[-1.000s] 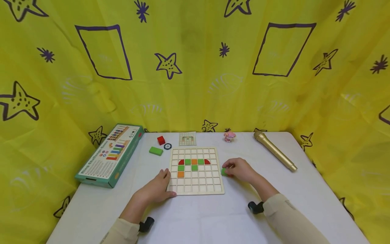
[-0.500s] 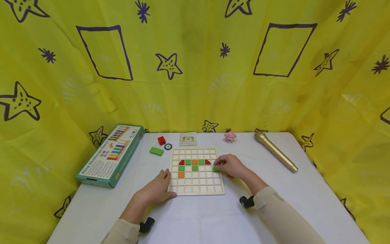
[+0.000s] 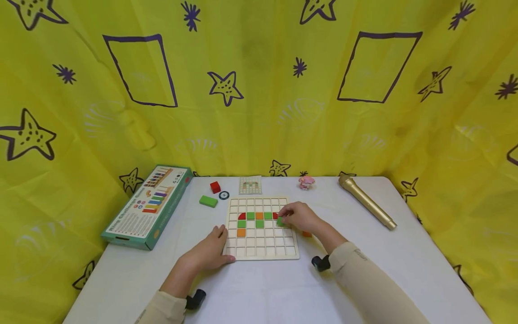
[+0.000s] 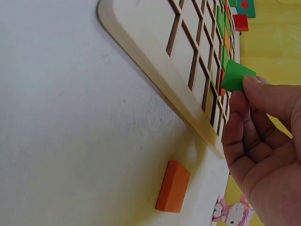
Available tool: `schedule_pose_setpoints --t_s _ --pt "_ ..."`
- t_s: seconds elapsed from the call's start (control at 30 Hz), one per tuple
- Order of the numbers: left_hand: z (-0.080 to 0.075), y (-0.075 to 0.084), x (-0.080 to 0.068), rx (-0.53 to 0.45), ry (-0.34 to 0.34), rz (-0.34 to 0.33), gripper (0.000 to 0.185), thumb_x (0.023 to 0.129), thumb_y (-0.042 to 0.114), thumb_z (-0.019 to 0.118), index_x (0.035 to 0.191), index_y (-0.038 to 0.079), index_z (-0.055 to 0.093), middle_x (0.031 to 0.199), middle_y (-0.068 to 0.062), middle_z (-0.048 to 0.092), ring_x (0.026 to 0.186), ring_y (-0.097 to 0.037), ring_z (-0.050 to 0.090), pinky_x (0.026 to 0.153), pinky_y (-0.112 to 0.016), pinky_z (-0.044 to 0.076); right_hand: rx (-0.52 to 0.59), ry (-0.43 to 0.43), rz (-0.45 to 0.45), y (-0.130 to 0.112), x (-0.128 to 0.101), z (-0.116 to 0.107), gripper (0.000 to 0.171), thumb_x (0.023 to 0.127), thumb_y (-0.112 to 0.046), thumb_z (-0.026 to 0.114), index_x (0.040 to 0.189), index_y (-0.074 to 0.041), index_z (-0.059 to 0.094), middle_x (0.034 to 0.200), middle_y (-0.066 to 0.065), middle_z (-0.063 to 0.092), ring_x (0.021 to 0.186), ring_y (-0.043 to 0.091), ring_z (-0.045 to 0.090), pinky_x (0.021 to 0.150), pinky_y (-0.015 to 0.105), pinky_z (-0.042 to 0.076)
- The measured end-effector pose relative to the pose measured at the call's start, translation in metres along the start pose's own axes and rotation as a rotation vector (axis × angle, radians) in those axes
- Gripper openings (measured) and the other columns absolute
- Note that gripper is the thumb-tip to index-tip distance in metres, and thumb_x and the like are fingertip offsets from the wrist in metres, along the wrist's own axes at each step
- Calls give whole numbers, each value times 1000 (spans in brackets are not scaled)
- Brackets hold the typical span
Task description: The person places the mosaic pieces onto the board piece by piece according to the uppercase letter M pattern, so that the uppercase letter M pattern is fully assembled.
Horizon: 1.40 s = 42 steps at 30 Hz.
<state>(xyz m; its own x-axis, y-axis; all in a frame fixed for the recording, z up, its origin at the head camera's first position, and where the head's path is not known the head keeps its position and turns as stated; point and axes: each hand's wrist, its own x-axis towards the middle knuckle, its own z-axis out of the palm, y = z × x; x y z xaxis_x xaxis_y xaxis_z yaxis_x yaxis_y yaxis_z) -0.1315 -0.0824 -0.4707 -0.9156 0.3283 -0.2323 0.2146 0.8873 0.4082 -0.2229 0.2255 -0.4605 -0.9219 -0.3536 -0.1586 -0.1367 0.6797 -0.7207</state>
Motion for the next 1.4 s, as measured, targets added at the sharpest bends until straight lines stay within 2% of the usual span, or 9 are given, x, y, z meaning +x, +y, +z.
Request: schedule_pose_setpoints --t_s 0.27,0.53,0.77,1.1,1.4 --pt "0 1 -1 -3 11 16 94 86 40 80 149 -13 35 159 -26 29 149 -41 23 114 -48 34 17 -13 18 1 6 5 8 92 -6 73 99 -10 75 97 2 69 89 22 54 81 35 47" --pt "0 1 -1 -7 17 15 94 85 40 80 149 -13 35 159 -26 29 149 -41 24 114 -48 34 2 -13 1 0 8 8 8 92 -7 72 99 -10 76 98 1 69 89 20 55 81 35 48" --pt "0 1 -1 -17 12 11 94 85 39 81 149 -12 35 159 -25 30 149 -41 23 114 -49 34 -25 2 -29 0 7 12 8 92 -8 73 99 -8 76 93 0 68 83 18 55 77 32 47" --pt "0 0 -2 -20 18 22 93 85 38 81 149 -13 36 158 -26 30 149 -42 23 114 -49 33 -102 23 -25 -1 8 16 5 90 -6 74 92 -10 78 95 0 68 88 18 58 85 39 51" --pt "0 0 -2 -17 15 13 93 85 38 80 149 -13 36 159 -25 30 149 -41 23 115 -49 32 -105 32 -20 -1 8 18 6 91 -7 74 93 -11 78 94 -1 68 89 18 58 86 39 51"
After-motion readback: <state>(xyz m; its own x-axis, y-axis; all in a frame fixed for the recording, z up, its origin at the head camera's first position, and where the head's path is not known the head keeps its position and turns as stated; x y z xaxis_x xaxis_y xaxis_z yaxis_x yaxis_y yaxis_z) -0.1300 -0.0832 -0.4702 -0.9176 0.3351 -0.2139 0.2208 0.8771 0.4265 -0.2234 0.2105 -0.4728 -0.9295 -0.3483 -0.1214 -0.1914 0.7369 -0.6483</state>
